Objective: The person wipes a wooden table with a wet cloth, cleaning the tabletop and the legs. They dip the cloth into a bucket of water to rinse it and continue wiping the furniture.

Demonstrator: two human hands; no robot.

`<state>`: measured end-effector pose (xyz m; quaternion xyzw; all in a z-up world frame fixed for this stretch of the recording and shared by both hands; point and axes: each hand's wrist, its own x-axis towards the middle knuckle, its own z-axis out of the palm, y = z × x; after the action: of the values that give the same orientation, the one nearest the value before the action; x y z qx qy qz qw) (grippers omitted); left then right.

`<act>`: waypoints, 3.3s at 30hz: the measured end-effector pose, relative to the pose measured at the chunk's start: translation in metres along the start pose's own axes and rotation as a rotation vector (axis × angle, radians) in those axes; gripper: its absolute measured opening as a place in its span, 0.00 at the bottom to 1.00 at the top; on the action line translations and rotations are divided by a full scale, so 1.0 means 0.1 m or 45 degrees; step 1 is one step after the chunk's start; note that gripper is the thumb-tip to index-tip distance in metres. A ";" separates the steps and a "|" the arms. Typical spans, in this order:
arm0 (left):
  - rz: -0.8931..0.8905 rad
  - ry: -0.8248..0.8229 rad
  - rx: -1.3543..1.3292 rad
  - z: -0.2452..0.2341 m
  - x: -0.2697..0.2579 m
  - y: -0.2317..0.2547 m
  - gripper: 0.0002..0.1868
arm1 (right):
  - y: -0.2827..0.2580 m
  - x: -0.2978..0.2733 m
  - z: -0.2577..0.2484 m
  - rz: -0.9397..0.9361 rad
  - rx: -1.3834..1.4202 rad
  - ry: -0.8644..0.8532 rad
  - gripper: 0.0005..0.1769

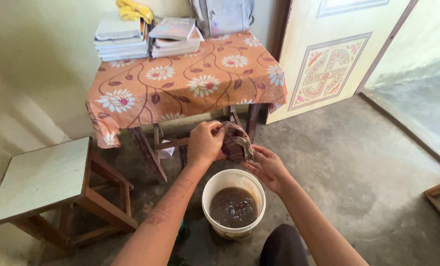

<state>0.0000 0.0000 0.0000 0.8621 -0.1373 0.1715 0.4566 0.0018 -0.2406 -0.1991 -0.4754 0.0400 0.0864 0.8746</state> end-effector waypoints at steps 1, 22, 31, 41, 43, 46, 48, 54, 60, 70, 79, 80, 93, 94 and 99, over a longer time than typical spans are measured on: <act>0.029 0.034 0.006 0.00 0.00 0.00 0.13 | -0.16 -0.17 0.25 0.091 -0.053 0.102 0.32; 0.122 0.059 0.100 -0.34 -0.04 0.54 0.13 | -1.14 -0.78 1.64 -0.396 -0.956 0.295 0.35; 0.108 0.035 0.035 -0.78 -0.07 0.40 0.13 | -1.08 -0.87 1.92 -0.284 -0.999 0.102 0.27; -0.041 0.264 -0.069 -1.50 0.14 0.26 0.13 | -1.45 -0.86 2.77 -0.728 -1.455 0.163 0.16; 0.038 0.117 -0.242 -1.69 0.13 0.20 0.14 | -1.54 -0.81 2.96 -0.854 -1.513 0.133 0.16; 0.398 -0.120 -0.160 -1.98 0.06 0.00 0.21 | -1.63 -0.73 3.24 -0.955 -1.493 0.105 0.15; 0.636 -0.180 0.411 -2.25 -0.10 -0.26 0.32 | -1.66 -0.71 3.43 -1.073 -1.511 0.070 0.15; -0.253 -0.329 0.566 -2.76 -0.36 -0.63 0.20 | -1.61 -0.79 3.90 -1.043 -1.414 -0.067 0.14; -0.794 -0.036 0.177 -3.27 -0.64 -0.25 0.20 | -1.35 -0.70 4.06 -0.750 -1.193 -0.237 0.12; -0.588 0.172 -1.564 -3.52 -0.70 -0.65 0.26 | -0.66 -0.81 4.79 -0.253 -1.257 -0.553 0.30; -0.320 0.597 -1.262 -3.85 -1.05 -0.98 0.13 | 0.05 -0.27 5.30 -0.496 -1.074 -0.458 0.16; -0.367 0.686 -1.069 -3.89 -1.12 -1.08 0.14 | 0.08 -0.22 5.34 -0.588 -1.088 -0.431 0.14; -0.721 0.482 -1.817 -4.28 -1.87 -1.06 0.31 | 0.69 -0.75 6.15 -0.331 -1.241 -1.147 0.12; -0.637 0.480 -1.838 -4.29 -1.87 -1.06 0.29 | 0.74 -0.77 6.19 -0.425 -1.192 -1.186 0.11; -0.797 0.841 -1.469 -4.37 -1.89 -1.26 0.15 | 0.82 -0.79 6.32 -0.742 -1.523 -0.919 0.14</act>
<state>-0.1953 0.4479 0.0565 0.3868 0.1918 0.1844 0.8830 -0.0988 0.3239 0.0898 -0.8024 -0.4298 0.0091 0.4138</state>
